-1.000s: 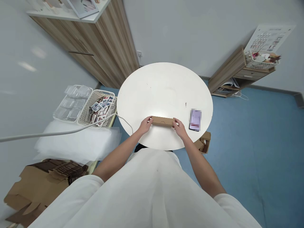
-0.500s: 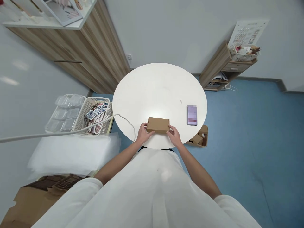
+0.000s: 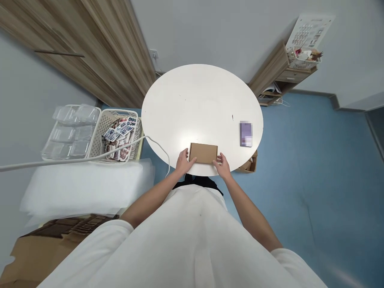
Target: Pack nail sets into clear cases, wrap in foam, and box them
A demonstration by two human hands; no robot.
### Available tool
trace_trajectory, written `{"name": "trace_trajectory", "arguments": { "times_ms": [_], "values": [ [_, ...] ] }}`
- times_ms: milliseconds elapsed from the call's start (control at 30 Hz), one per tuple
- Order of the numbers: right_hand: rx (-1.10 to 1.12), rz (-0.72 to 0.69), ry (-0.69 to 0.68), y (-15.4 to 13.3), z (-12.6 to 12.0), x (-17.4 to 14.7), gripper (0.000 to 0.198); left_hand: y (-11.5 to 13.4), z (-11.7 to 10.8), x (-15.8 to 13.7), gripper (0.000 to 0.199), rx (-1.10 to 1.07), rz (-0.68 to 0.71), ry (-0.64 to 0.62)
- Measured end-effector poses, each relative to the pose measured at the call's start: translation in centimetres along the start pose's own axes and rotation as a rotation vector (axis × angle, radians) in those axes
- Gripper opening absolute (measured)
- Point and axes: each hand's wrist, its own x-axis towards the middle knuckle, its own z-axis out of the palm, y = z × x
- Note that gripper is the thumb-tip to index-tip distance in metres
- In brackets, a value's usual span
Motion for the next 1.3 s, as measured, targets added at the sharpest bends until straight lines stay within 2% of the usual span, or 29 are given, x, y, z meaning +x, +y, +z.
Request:
{"name": "trace_trajectory", "arguments": {
  "times_ms": [133,267,333,433,533,700,800,867,967,1167,1300],
  "values": [
    [-0.172,0.073,0.011,-0.9,-0.8,1.2,0.070,0.7,-0.8,1.1,0.065,0.078,-0.021,-0.047],
    [-0.364,-0.009,-0.061,-1.8,-0.4,1.9,0.057,1.2,-0.3,1.6,0.060,0.174,0.043,-0.102],
    [-0.435,-0.022,-0.050,-1.9,0.3,1.8,0.060,1.0,0.4,1.5,0.064,0.182,0.071,-0.091],
    [-0.467,0.008,-0.034,-1.7,0.8,1.4,0.061,0.5,1.2,1.1,0.067,0.147,0.059,-0.077],
    [-0.459,-0.028,-0.074,-1.6,0.6,1.5,0.059,0.3,1.5,0.9,0.066,0.094,0.034,-0.076],
    [-0.445,-0.140,-0.109,-1.3,-0.2,2.4,0.055,0.6,1.8,0.7,0.064,0.045,0.049,0.053],
    [-0.387,-0.188,-0.101,-0.1,-1.8,2.3,0.056,1.9,3.1,0.2,0.063,0.032,0.091,0.124],
    [-0.315,-0.198,-0.070,1.3,-4.0,2.0,0.058,3.6,4.8,-0.4,0.062,0.019,0.129,0.128],
    [-0.199,-0.177,0.025,4.0,-9.1,1.4,0.061,7.5,8.7,-1.1,0.061,0.010,0.178,0.060],
    [-0.112,0.001,0.271,11.1,-20.4,1.0,0.064,16.0,19.6,-1.4,0.069,0.060,0.226,-0.297],
    [-0.165,0.100,0.326,15.3,-25.6,1.2,0.066,19.8,26.4,-0.7,0.066,0.148,0.203,-0.492]
  ]
}}
